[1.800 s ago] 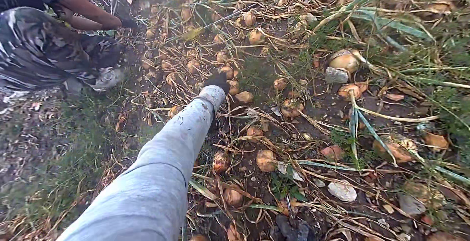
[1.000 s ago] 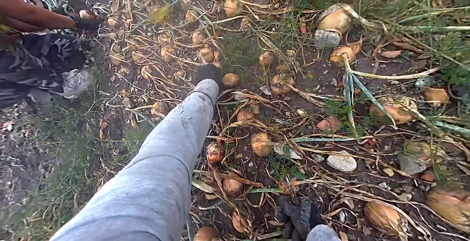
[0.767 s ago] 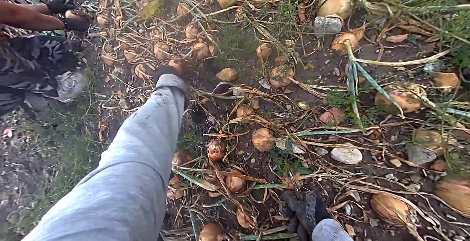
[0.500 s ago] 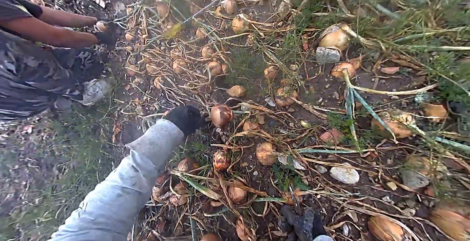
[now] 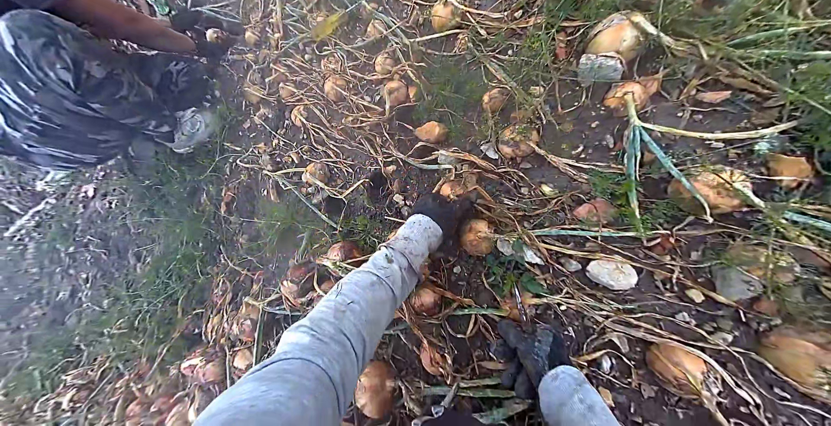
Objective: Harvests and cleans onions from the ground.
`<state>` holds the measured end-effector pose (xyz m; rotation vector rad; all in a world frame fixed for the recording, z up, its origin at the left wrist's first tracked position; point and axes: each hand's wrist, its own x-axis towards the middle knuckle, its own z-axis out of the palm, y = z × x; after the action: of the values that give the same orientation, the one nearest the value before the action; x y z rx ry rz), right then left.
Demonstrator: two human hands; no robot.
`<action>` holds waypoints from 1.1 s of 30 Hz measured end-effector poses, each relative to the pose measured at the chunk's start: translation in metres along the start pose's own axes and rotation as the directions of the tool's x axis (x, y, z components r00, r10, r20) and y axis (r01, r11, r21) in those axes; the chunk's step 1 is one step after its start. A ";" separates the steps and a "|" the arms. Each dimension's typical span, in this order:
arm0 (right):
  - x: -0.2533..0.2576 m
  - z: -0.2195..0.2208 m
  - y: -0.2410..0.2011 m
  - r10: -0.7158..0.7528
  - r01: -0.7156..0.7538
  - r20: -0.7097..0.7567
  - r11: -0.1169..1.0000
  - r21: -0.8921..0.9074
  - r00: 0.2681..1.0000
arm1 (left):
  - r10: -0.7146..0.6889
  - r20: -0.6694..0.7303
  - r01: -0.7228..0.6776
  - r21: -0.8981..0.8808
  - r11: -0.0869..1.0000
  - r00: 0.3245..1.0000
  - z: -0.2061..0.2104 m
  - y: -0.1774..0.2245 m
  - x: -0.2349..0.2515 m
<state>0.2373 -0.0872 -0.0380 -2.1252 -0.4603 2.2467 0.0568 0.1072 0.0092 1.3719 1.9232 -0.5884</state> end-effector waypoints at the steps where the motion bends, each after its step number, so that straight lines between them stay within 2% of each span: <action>1: 0.000 0.001 0.000 -0.009 0.009 0.001 1.000 0.005 1.000 | -0.043 -0.037 0.042 -0.028 0.999 0.998 -0.003 0.003 0.002; 6: -0.001 0.000 -0.002 -0.019 0.019 0.024 1.000 -0.012 1.000 | -0.076 -0.166 0.061 -0.097 0.993 0.983 0.008 0.015 0.001; 12: -0.006 -0.002 -0.005 -0.001 0.002 0.031 0.999 -0.032 1.000 | 0.005 -0.211 0.031 0.169 0.985 0.977 0.003 0.020 0.014; 14: -0.007 -0.002 -0.006 0.008 -0.008 0.040 1.000 -0.023 0.999 | -0.032 -0.221 0.070 0.169 0.983 0.975 -0.003 0.017 0.020; 16: -0.006 -0.002 -0.006 0.025 -0.023 0.035 0.999 -0.032 0.999 | -0.134 -0.302 0.145 0.016 0.989 0.944 -0.012 0.006 0.037; 17: -0.007 -0.001 -0.007 0.036 -0.035 0.027 0.999 -0.034 0.999 | -0.199 -0.360 0.164 -0.125 0.978 0.911 -0.020 -0.006 0.051; 18: -0.007 -0.001 -0.007 0.041 -0.040 0.020 0.999 -0.029 0.999 | -0.242 -0.410 0.143 -0.259 0.955 0.879 -0.034 -0.017 0.062; 19: -0.007 -0.002 -0.007 0.038 -0.038 0.013 0.999 -0.034 0.999 | -0.243 -0.429 0.117 -0.299 0.947 0.870 -0.054 -0.024 0.063; 21: -0.005 -0.003 -0.007 0.041 -0.040 0.014 0.997 -0.066 0.999 | -0.121 -0.391 0.098 -0.078 0.992 0.913 -0.094 -0.032 0.037; 22: -0.004 -0.003 -0.007 0.044 -0.042 0.022 0.996 -0.078 0.999 | -0.039 -0.371 0.056 0.035 0.998 0.928 -0.101 -0.039 0.019; 23: -0.003 -0.003 -0.008 0.044 -0.041 0.027 0.995 -0.088 0.999 | 0.008 -0.323 0.026 0.099 0.995 0.946 -0.100 -0.045 -0.001; 24: -0.002 -0.003 -0.008 0.044 -0.041 0.033 0.995 -0.090 0.999 | 0.029 -0.210 0.022 0.234 0.972 0.977 -0.097 -0.046 -0.024; 25: -0.003 -0.004 -0.009 0.044 -0.040 0.041 0.995 -0.096 0.998 | -0.008 -0.090 0.041 0.362 0.931 0.996 -0.089 -0.043 -0.045; 26: -0.003 -0.005 -0.010 0.042 -0.037 0.051 0.995 -0.096 0.998 | -0.043 -0.039 0.056 0.421 0.905 0.998 -0.078 -0.038 -0.061; 27: -0.003 -0.006 -0.011 0.034 -0.030 0.052 0.996 -0.089 0.998 | -0.014 -0.058 0.037 0.421 0.906 0.998 -0.066 -0.030 -0.073; 28: -0.002 -0.006 -0.012 0.034 -0.030 0.050 0.996 -0.084 0.998 | 0.090 -0.127 -0.033 0.393 0.919 0.988 -0.051 -0.020 -0.076; 29: -0.001 -0.006 -0.011 0.037 -0.033 0.043 0.996 -0.084 0.998 | 0.248 -0.186 -0.162 0.386 0.908 0.951 -0.031 -0.011 -0.069; 31: 0.000 -0.003 -0.007 0.028 -0.026 0.032 0.997 -0.067 0.999 | 0.549 -0.181 -0.450 0.396 0.800 0.816 0.015 0.003 -0.033; 32: 0.001 -0.002 -0.007 0.013 -0.011 0.028 0.999 -0.053 1.000 | 0.607 -0.145 -0.509 0.416 0.754 0.781 0.037 0.006 -0.015; 33: 0.002 -0.002 -0.006 -0.005 0.006 0.025 0.999 -0.039 1.000 | 0.618 -0.126 -0.512 0.447 0.734 0.776 0.052 0.008 -0.006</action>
<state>0.2381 -0.0808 -0.0391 -2.1126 -0.5146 2.2826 0.0793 0.0696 -0.0207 2.2926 1.4719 -0.5025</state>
